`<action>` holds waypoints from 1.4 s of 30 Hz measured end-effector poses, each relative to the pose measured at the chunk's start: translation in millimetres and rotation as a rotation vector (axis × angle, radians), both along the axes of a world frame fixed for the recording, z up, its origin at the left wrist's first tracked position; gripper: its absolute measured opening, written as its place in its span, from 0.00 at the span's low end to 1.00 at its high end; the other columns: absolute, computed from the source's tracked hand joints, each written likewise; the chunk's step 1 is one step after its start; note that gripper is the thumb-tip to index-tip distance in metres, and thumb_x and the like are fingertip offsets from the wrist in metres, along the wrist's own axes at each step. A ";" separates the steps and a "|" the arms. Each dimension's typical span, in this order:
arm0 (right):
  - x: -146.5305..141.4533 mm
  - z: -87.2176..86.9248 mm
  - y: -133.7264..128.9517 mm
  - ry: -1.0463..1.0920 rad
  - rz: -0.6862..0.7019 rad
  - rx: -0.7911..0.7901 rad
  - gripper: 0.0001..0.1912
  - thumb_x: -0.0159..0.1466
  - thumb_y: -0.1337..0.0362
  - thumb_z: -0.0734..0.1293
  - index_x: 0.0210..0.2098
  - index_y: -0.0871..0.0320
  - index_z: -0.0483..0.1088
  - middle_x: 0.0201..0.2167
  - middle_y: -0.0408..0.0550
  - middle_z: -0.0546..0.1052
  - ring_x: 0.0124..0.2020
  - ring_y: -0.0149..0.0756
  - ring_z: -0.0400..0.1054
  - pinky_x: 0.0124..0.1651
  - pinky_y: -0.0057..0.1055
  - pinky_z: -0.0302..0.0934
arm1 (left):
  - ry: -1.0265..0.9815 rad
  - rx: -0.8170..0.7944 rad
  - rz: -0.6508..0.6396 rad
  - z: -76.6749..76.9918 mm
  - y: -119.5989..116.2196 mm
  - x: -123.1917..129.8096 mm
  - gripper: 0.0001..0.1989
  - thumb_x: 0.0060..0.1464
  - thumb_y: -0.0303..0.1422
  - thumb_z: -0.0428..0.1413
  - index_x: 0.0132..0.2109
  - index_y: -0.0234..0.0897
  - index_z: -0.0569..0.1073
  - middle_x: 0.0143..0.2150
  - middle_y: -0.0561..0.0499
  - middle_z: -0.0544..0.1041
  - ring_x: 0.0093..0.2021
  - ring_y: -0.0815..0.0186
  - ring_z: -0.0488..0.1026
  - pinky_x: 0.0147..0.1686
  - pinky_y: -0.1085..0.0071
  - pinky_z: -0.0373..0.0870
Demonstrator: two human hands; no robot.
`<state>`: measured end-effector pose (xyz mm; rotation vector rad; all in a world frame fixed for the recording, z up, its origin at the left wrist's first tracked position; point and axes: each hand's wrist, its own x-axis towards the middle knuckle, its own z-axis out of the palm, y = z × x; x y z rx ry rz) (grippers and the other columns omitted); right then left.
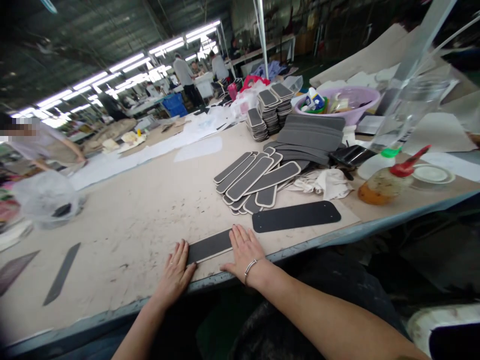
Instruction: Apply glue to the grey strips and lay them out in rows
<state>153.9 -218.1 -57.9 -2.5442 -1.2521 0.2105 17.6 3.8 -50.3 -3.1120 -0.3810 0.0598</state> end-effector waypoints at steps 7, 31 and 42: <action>-21.2 22.1 20.0 0.059 0.062 0.129 0.49 0.60 0.37 0.53 0.63 0.73 0.45 0.65 0.63 0.41 0.66 0.48 0.29 0.65 0.47 0.28 | -0.046 0.064 -0.017 -7.4 0.9 -2.7 0.31 0.60 0.40 0.39 0.66 0.29 0.46 0.67 0.38 0.47 0.67 0.54 0.41 0.60 0.50 0.46; 6.2 10.2 -8.6 0.064 0.065 0.080 0.48 0.59 0.36 0.52 0.64 0.70 0.46 0.66 0.58 0.42 0.66 0.44 0.30 0.65 0.46 0.28 | -0.019 0.185 -0.021 -5.8 -38.7 15.2 0.26 0.61 0.33 0.37 0.64 0.32 0.53 0.66 0.38 0.47 0.66 0.50 0.40 0.56 0.40 0.48; 9.8 11.0 -12.3 0.058 0.063 0.078 0.48 0.58 0.37 0.57 0.64 0.69 0.47 0.65 0.57 0.43 0.66 0.45 0.32 0.65 0.44 0.30 | 0.081 0.028 -0.026 -9.6 5.0 1.8 0.28 0.61 0.36 0.33 0.66 0.35 0.46 0.67 0.42 0.46 0.67 0.57 0.39 0.59 0.48 0.50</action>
